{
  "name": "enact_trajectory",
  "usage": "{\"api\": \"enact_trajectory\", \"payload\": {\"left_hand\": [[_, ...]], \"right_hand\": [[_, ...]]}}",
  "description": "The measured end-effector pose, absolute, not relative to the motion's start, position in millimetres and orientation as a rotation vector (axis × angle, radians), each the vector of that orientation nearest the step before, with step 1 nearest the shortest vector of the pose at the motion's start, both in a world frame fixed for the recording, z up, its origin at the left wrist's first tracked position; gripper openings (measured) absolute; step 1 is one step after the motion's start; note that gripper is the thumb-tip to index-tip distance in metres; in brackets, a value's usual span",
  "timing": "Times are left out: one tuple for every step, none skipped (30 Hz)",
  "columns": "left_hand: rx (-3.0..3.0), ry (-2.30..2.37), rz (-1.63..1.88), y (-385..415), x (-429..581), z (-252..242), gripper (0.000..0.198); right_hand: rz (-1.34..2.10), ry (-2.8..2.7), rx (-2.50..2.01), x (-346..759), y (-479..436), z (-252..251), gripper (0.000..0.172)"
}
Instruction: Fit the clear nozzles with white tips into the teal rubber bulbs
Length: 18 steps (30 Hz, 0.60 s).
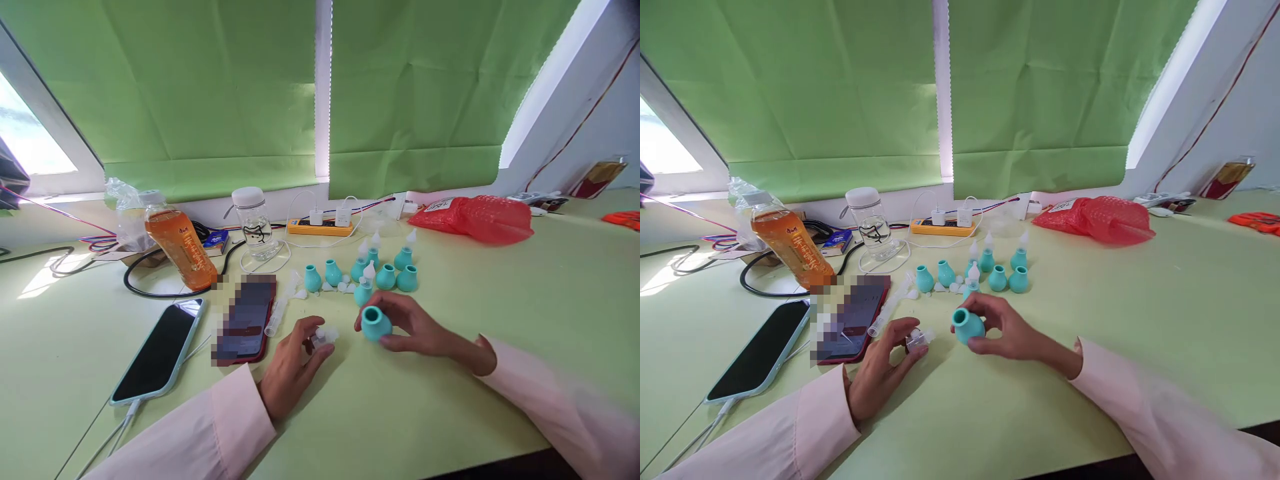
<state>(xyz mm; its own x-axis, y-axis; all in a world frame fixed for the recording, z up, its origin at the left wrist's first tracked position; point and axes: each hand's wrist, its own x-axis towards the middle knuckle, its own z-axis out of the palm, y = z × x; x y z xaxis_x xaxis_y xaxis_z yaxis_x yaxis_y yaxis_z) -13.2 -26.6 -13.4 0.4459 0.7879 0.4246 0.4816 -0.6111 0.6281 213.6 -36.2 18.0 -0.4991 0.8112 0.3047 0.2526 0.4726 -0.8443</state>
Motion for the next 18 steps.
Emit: {"api": "enact_trajectory", "payload": {"left_hand": [[2.242,1.072,0.999,-26.9,-13.3,-13.3,0.028],[2.208,1.069,1.001,-26.9,-13.1,-13.1,0.029],[2.182,1.060,0.998,-26.5,-12.8,-12.7,0.027],[2.163,1.039,0.986,-25.7,-12.3,-12.3,0.025],[2.144,1.010,0.967,-24.6,-11.6,-12.0,0.023],[2.119,0.979,0.942,-23.3,-10.8,-11.7,0.022],[2.085,0.950,0.912,-22.0,-10.0,-11.4,0.022],[2.047,0.925,0.879,-20.8,-9.2,-11.3,0.023],[2.011,0.909,0.849,-19.8,-8.4,-11.2,0.024],[1.982,0.898,0.824,-19.0,-7.8,-11.1,0.025],[1.963,0.890,0.805,-18.4,-7.4,-11.1,0.025],[1.953,0.879,0.787,-18.0,-7.1,-11.2,0.025],[1.946,0.870,0.772,-17.7,-7.0,-11.5,0.025],[1.938,0.861,0.762,-17.4,-7.1,-12.1,0.025],[1.926,0.853,0.757,-17.0,-7.3,-13.0,0.025],[1.912,0.847,0.755,-16.6,-7.6,-14.1,0.025],[1.901,0.848,0.756,-16.2,-8.1,-15.5,0.025],[1.900,0.858,0.760,-15.9,-8.5,-17.0,0.025]], "right_hand": [[0.782,-2.002,-0.967,206.7,-39.1,12.5,0.026],[0.617,-2.019,-1.026,201.4,-41.6,7.9,0.027],[0.500,-2.049,-1.057,197.5,-43.4,4.1,0.028],[0.433,-2.088,-1.076,194.8,-44.7,1.2,0.029],[0.402,-2.126,-1.083,193.0,-45.4,-0.9,0.030],[0.394,-2.157,-1.089,191.9,-45.5,-2.3,0.031],[0.394,-2.177,-1.093,191.1,-45.3,-3.3,0.032],[0.390,-2.189,-1.094,190.4,-44.9,-4.1,0.033],[0.380,-2.194,-1.093,189.5,-44.3,-5.1,0.034],[0.364,-2.198,-1.087,188.5,-43.5,-6.5,0.034],[0.342,-2.202,-1.078,187.3,-42.5,-8.7,0.034],[0.310,-2.204,-1.069,186.1,-41.3,-11.6,0.033],[0.269,-2.204,-1.066,185.1,-39.8,-15.3,0.031],[0.219,-2.205,-1.066,184.2,-38.0,-19.6,0.030],[0.163,-2.211,-1.068,183.7,-36.2,-24.1,0.028],[0.103,-2.225,-1.072,183.5,-34.4,-28.4,0.028],[0.046,-2.245,-1.076,183.3,-32.7,-32.0,0.028],[0.000,-2.267,-1.083,183.1,-31.4,-34.4,0.029]]}}
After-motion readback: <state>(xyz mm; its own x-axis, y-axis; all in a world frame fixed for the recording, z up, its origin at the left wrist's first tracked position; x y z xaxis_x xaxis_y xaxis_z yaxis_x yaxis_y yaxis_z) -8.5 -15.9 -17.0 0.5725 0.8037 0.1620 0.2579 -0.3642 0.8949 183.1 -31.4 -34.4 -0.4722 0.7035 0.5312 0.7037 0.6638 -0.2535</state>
